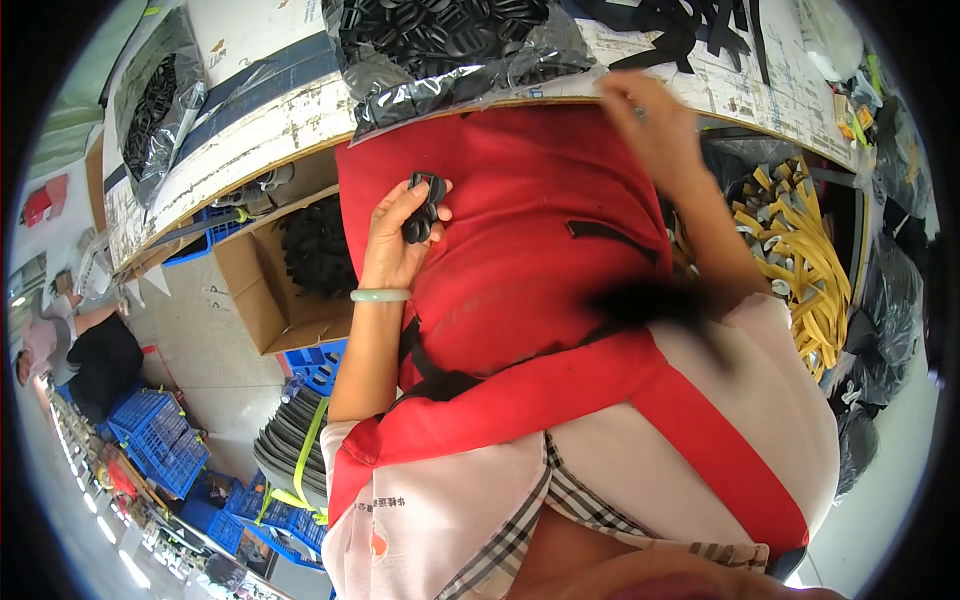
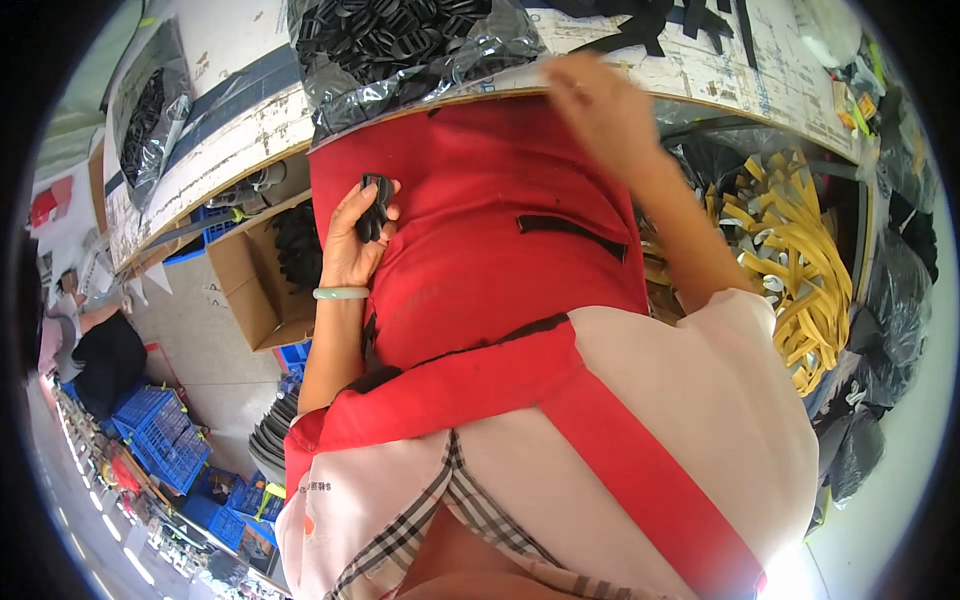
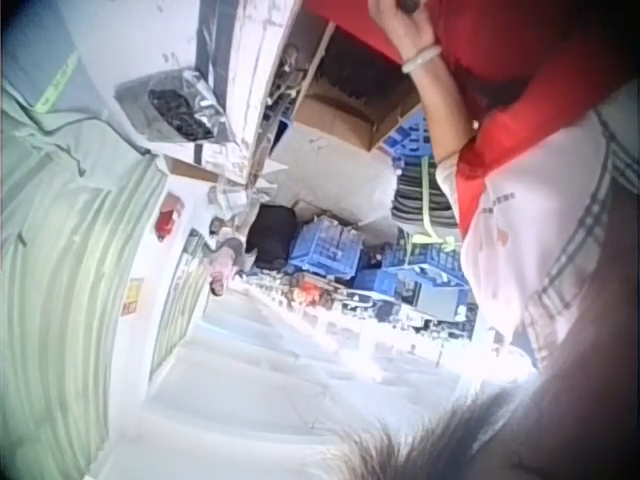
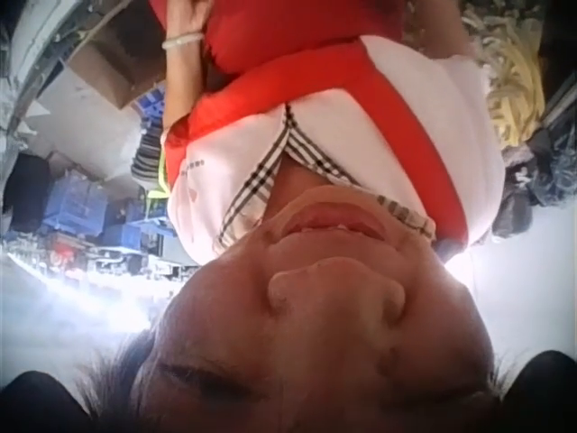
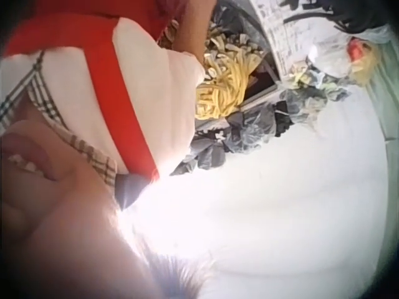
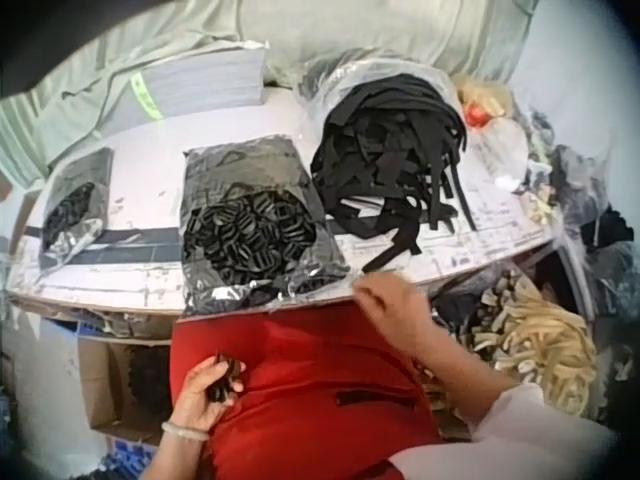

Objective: Attaching plastic buckles and clips to black fabric straps at a workbench.

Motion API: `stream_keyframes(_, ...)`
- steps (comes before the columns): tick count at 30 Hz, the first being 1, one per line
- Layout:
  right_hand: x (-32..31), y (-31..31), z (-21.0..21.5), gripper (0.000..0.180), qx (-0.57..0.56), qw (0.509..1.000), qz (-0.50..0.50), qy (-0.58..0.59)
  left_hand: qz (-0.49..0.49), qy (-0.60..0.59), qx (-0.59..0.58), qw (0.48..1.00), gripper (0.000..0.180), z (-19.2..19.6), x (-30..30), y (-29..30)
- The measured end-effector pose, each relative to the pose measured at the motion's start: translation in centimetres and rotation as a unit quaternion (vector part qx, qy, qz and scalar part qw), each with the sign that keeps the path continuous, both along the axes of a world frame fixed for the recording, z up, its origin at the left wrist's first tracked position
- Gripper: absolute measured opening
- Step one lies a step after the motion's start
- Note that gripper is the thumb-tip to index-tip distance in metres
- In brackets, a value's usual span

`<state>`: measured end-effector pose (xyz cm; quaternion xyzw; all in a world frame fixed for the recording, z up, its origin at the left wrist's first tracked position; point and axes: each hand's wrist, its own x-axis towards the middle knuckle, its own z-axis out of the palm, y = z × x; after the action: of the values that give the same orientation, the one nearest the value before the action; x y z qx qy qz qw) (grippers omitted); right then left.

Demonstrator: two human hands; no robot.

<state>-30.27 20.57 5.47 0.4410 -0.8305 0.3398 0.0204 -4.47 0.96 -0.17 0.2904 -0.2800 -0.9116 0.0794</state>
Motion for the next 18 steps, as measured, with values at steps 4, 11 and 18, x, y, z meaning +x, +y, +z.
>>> stream_keyframes(4,-8.8,2.7,-2.8,0.024,0.072,0.958,-0.003,0.277,-0.017,0.017,0.01,1.0,0.016,-0.3,-1.1,-0.1)
stream_keyframes(11,-4.7,-1.1,4.1,0.017,-0.112,0.967,0.037,0.224,-0.018,-0.028,-0.026,0.999,0.013,0.8,-2.1,0.3)
stream_keyframes(18,6.8,-3.9,5.9,0.015,0.003,0.941,0.113,-0.32,0.039,-0.029,-0.215,0.975,0.014,3.5,-3.1,1.5)
